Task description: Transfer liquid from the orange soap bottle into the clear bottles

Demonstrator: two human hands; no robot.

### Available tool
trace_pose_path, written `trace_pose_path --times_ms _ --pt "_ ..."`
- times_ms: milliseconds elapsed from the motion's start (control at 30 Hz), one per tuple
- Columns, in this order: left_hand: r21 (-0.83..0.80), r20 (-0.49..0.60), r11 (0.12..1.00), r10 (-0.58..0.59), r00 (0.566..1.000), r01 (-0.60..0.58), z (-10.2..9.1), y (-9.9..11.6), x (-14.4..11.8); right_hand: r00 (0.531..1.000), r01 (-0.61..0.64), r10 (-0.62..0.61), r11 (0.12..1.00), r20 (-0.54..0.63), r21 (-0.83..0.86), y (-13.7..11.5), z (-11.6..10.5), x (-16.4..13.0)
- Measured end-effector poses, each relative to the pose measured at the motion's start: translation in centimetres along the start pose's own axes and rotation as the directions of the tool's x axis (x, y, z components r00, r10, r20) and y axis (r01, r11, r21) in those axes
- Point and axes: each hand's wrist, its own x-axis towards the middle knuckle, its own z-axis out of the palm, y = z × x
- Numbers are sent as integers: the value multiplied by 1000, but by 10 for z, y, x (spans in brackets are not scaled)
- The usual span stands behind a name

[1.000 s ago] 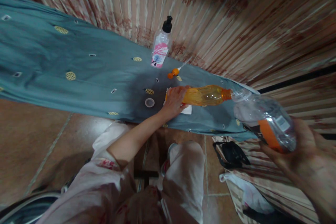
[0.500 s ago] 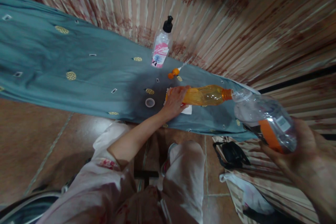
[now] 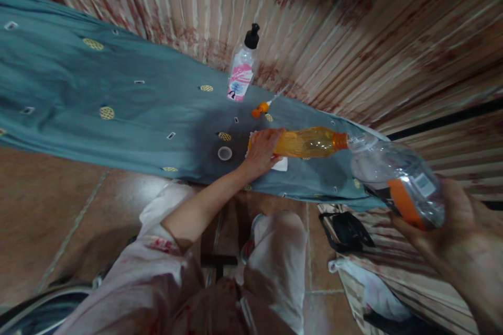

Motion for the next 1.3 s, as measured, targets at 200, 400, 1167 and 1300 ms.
trace_pose_path --times_ms 200,400,1167,1300 --pt "-7 -24 1000 21 999 -21 3 -4 0 997 -39 38 999 68 10 2 -1 -1" --pt "-4 -21 1000 3 1000 -3 3 -3 1 996 -45 43 999 79 23 1 -1 -1" --pt "-1 -6 1000 -1 1000 1 1 -1 1 996 -55 52 998 74 33 0 -2 1" --pt "-11 -21 1000 13 1000 -13 3 -2 1 992 -71 66 996 112 45 -1 -3 0"
